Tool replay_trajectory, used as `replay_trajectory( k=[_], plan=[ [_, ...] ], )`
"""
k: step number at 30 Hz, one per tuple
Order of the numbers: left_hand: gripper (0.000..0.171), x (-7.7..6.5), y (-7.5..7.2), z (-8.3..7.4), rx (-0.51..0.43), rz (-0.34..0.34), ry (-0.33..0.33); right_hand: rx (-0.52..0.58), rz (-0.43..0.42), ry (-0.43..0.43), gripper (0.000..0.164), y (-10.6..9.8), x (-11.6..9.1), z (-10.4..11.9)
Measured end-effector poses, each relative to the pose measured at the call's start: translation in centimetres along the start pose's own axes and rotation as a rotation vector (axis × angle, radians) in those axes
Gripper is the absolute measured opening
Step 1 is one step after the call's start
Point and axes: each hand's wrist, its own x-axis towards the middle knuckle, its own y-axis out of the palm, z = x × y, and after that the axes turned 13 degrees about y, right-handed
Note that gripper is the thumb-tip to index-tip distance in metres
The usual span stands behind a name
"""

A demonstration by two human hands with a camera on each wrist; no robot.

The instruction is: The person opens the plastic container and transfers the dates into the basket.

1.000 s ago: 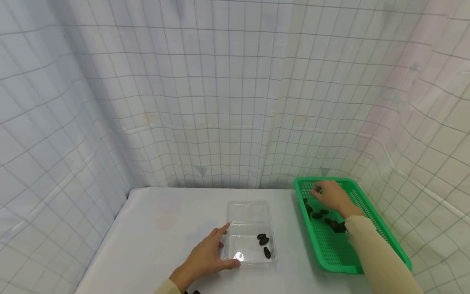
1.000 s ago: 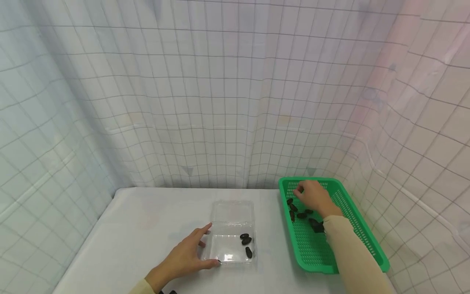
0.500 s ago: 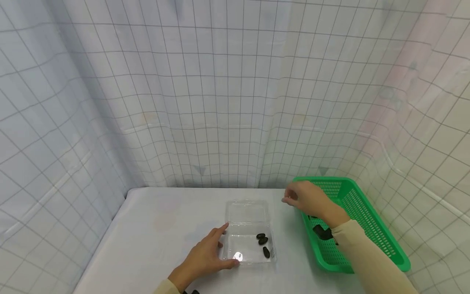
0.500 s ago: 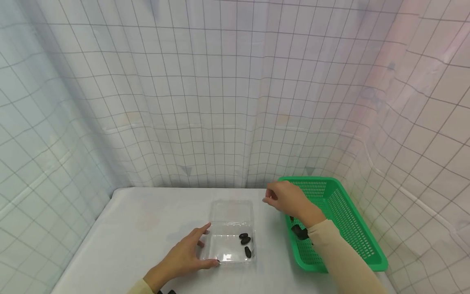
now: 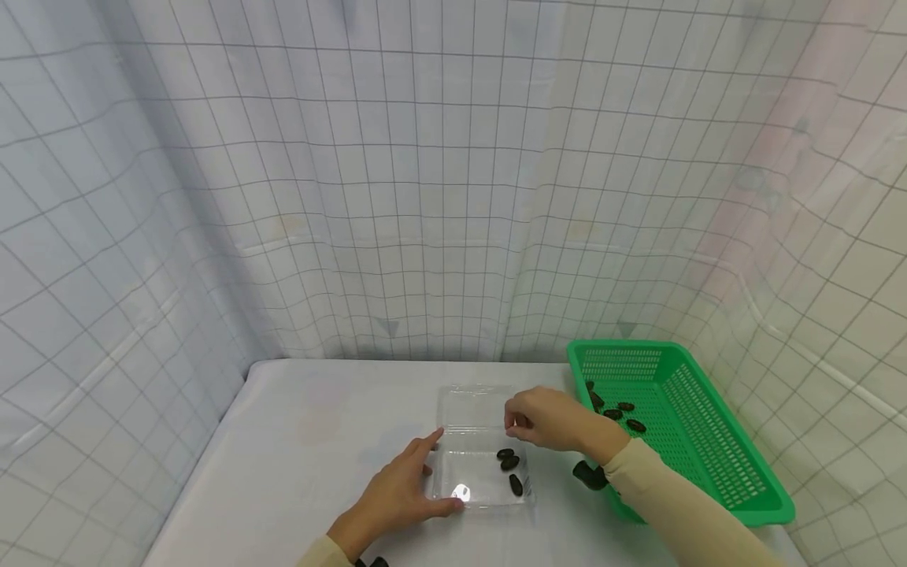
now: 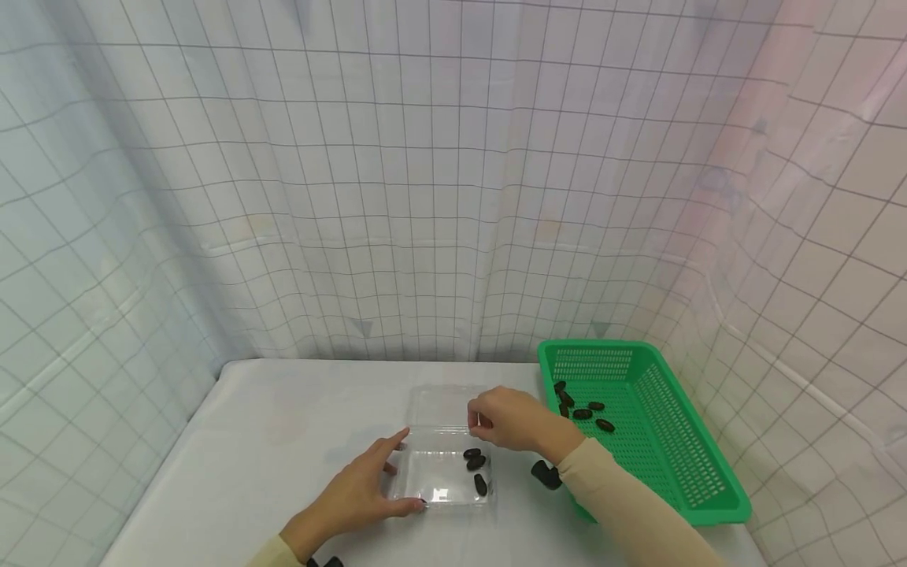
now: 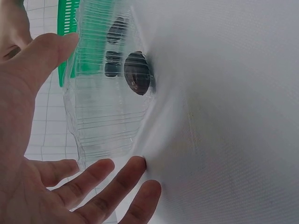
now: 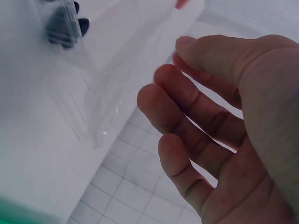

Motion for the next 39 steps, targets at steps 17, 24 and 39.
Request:
replay_trajectory(
  k=[17,24,39],
  plan=[
    [0.122,0.0,0.2,-0.2,-0.027,0.018,0.007,-0.196,0.132,-0.03,0.02,3.9,0.1,1.8],
    [0.122,0.0,0.1,-0.3,-0.022,0.016,0.004,-0.243,0.152,-0.054,0.02,5.0,0.5,2.3],
    [0.123,-0.2,0.0,-0.2,-0.01,0.011,0.005,-0.148,0.234,-0.063,0.016,6.2,2.2,3.6]
  ],
)
